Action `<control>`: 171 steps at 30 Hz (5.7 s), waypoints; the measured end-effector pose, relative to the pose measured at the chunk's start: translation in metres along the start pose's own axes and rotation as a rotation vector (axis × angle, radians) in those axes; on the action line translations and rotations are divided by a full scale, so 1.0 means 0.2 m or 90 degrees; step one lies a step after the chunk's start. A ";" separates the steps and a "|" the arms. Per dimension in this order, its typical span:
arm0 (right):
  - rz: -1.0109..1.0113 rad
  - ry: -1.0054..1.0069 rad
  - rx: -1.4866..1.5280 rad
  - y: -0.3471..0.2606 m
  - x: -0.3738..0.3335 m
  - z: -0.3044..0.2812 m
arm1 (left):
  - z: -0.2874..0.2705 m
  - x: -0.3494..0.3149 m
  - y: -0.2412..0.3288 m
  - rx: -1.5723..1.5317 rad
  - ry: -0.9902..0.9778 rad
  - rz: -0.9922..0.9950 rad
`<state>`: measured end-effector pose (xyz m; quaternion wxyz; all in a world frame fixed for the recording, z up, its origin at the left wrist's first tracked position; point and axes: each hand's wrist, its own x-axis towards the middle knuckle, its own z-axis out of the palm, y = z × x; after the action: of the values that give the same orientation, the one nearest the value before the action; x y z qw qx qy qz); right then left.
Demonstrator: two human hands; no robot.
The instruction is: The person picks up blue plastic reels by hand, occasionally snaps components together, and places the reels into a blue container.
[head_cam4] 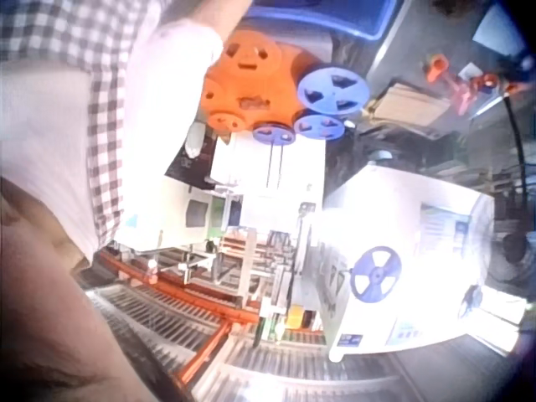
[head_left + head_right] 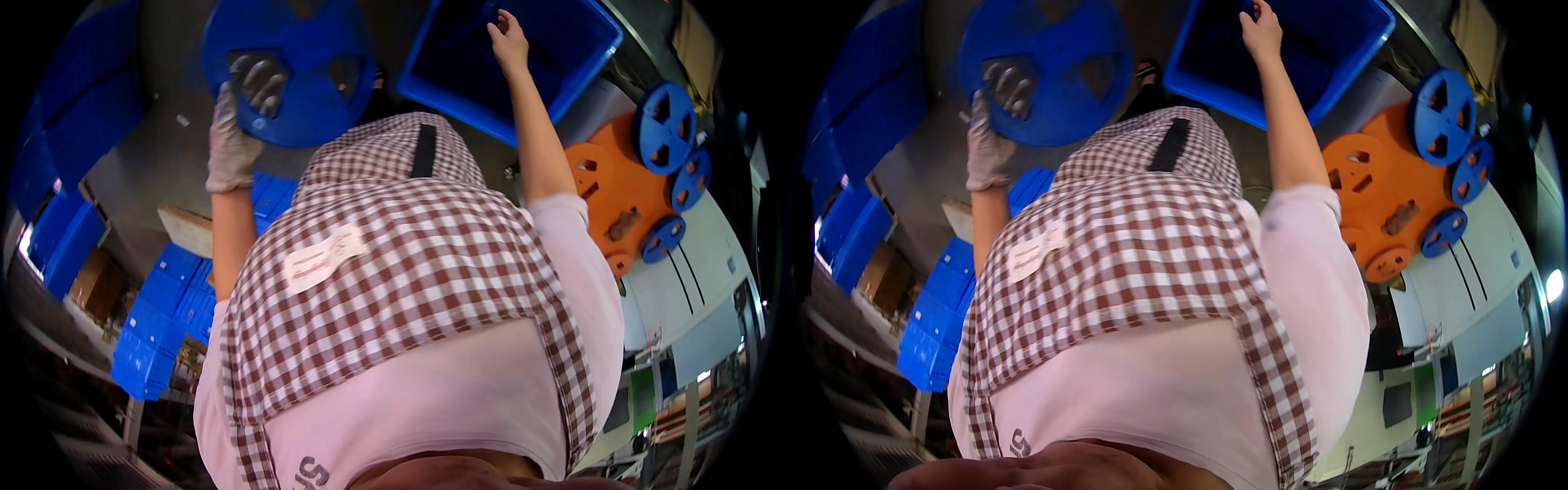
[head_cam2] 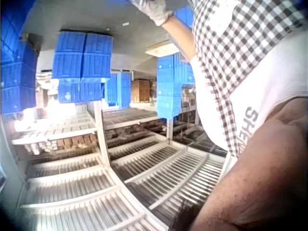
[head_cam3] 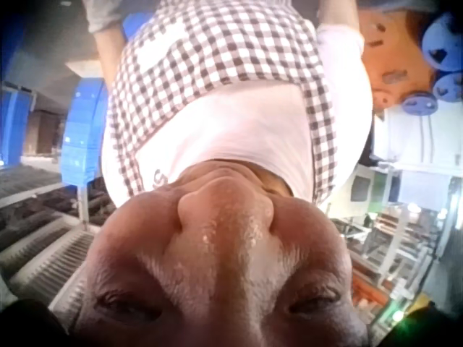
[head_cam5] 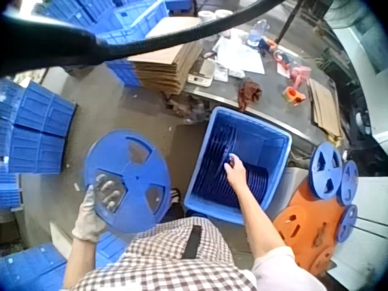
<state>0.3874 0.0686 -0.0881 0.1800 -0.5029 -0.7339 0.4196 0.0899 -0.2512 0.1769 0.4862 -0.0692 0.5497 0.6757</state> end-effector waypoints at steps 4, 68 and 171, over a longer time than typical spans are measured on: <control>-0.169 -0.281 0.116 -0.97 -0.36 0.08 | -0.11 0.06 -0.08 -0.151 -0.060 0.011; 0.320 -0.138 0.800 -0.96 -0.50 -0.46 | 0.59 0.50 -0.08 0.737 0.030 0.525; -0.150 0.321 0.069 -1.35 -0.77 -0.42 | 0.88 0.31 -0.04 0.430 -0.915 0.103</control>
<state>0.3517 -0.0704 0.2002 0.4308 -0.4927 -0.6958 0.2958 0.1417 -0.0734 0.2014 0.6658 0.5747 0.2799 0.3847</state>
